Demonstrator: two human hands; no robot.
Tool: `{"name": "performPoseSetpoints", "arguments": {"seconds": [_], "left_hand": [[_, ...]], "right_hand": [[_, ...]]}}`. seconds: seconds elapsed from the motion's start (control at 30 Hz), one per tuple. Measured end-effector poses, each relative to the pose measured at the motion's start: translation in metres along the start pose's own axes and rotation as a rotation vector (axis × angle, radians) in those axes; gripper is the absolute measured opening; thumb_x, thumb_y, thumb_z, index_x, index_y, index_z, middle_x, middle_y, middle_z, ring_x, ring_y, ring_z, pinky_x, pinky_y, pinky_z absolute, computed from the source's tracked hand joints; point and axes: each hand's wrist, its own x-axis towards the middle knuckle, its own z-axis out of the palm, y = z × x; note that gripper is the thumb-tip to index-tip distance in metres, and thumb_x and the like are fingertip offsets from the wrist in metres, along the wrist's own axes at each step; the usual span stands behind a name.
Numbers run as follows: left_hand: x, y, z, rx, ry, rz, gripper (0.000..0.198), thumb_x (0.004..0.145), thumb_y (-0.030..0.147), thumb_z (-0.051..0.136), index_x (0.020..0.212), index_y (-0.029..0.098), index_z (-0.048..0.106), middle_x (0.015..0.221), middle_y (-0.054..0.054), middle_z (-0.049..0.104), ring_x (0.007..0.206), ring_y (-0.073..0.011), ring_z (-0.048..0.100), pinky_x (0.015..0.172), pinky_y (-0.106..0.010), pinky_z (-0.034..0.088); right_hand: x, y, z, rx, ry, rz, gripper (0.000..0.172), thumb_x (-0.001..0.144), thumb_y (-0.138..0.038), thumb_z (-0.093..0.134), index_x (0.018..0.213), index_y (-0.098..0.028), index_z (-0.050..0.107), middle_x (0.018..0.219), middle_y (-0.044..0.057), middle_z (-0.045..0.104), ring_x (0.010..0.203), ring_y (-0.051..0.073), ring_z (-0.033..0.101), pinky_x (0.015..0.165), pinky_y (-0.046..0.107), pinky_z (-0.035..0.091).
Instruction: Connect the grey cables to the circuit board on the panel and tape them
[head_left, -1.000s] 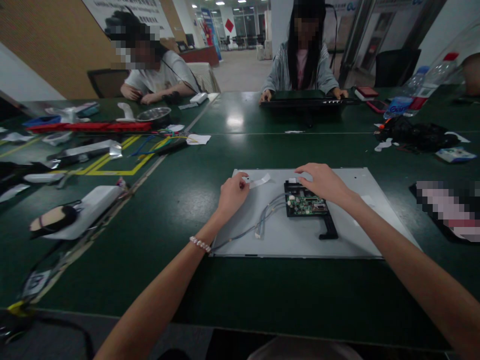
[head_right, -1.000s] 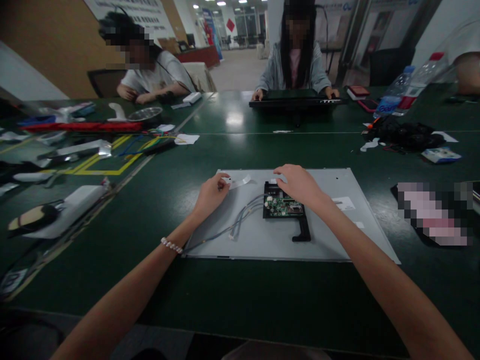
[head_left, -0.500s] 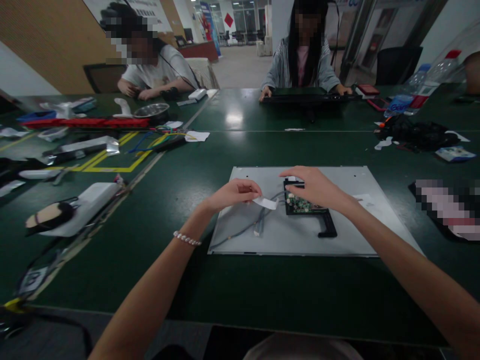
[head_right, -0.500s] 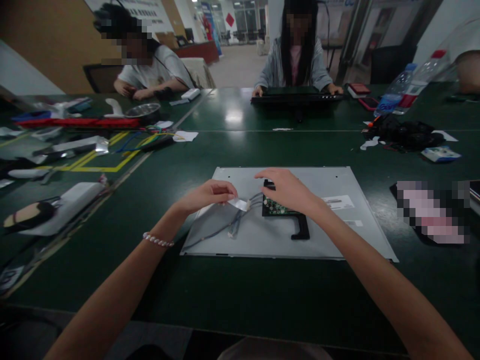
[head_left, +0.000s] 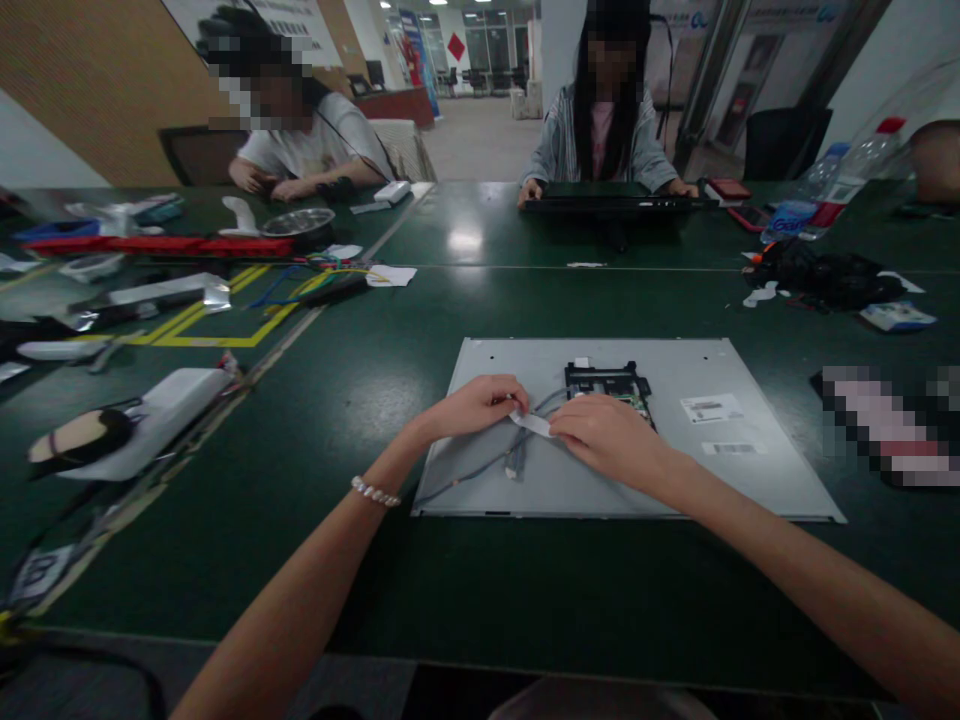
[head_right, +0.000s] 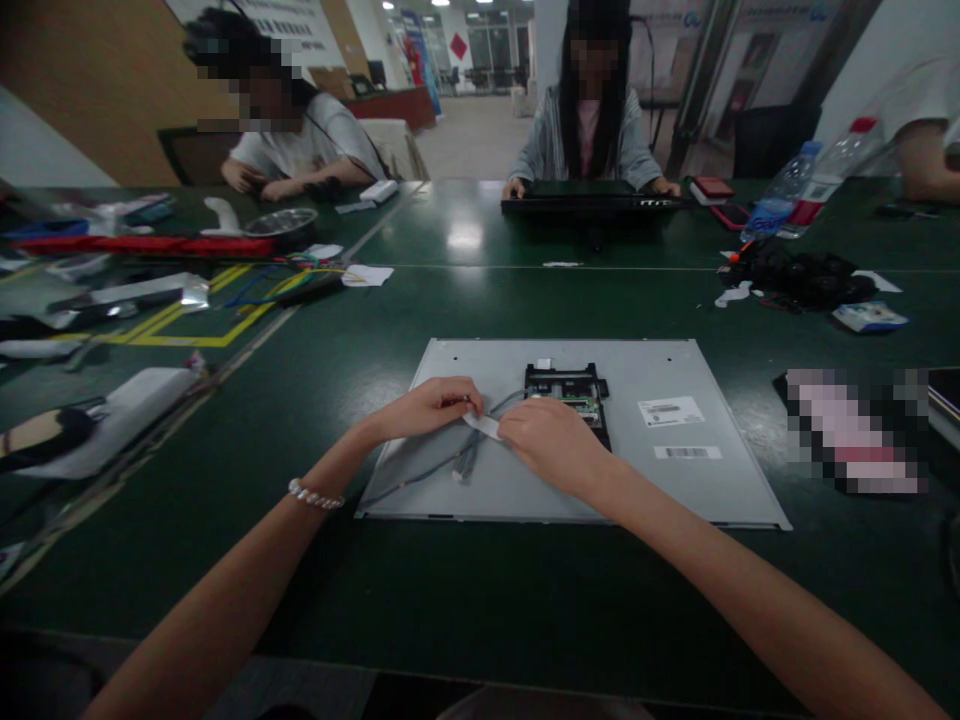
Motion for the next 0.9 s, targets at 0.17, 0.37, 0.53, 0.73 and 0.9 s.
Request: {"name": "performPoseSetpoints", "arguments": {"seconds": [0.17,0.37,0.53,0.73,0.9], "left_hand": [[0.0,-0.001,0.003,0.04,0.043,0.024,0.02,0.086,0.019,0.048,0.085,0.021,0.068,0.088,-0.004,0.063,0.086,-0.0168,0.06,0.081,-0.031,0.047],[-0.003,0.0,0.009,0.16,0.134,-0.007,0.018,0.084,0.029,0.057,0.094,0.021,0.07,0.099,-0.005,0.055,0.074,-0.0139,0.055,0.071,-0.029,0.048],[0.0,0.015,0.015,0.382,0.202,0.024,0.018,0.081,0.02,0.056,0.096,0.019,0.067,0.105,-0.008,0.051,0.093,-0.0201,0.055,0.084,-0.034,0.046],[0.003,0.017,0.023,0.391,0.067,0.012,0.019,0.082,0.013,0.044,0.088,0.018,0.061,0.088,-0.006,0.057,0.074,-0.0167,0.053,0.069,-0.029,0.042],[0.002,0.012,0.021,0.299,0.078,0.023,0.013,0.081,0.016,0.046,0.087,0.019,0.058,0.081,-0.004,0.057,0.069,-0.0154,0.053,0.065,-0.028,0.04]], "right_hand": [[-0.006,-0.008,0.011,-0.073,0.035,-0.033,0.017,0.093,-0.011,0.053,0.098,-0.015,0.069,0.099,0.009,0.072,0.094,0.021,0.064,0.085,0.037,0.049],[-0.011,-0.02,0.021,-0.169,0.105,-0.071,0.017,0.091,-0.008,0.053,0.096,-0.013,0.069,0.103,0.011,0.072,0.104,0.023,0.061,0.093,0.038,0.046],[-0.012,-0.026,0.027,-0.238,0.151,-0.078,0.021,0.092,-0.007,0.049,0.098,-0.011,0.069,0.103,0.012,0.072,0.104,0.024,0.062,0.098,0.04,0.046],[-0.014,-0.025,0.036,-0.23,0.174,-0.102,0.023,0.091,-0.006,0.047,0.098,-0.012,0.069,0.106,0.014,0.071,0.103,0.023,0.064,0.101,0.042,0.045],[-0.015,-0.027,0.037,-0.172,0.191,-0.13,0.023,0.09,-0.011,0.05,0.104,-0.011,0.069,0.109,0.015,0.072,0.102,0.024,0.066,0.098,0.04,0.049]]}}
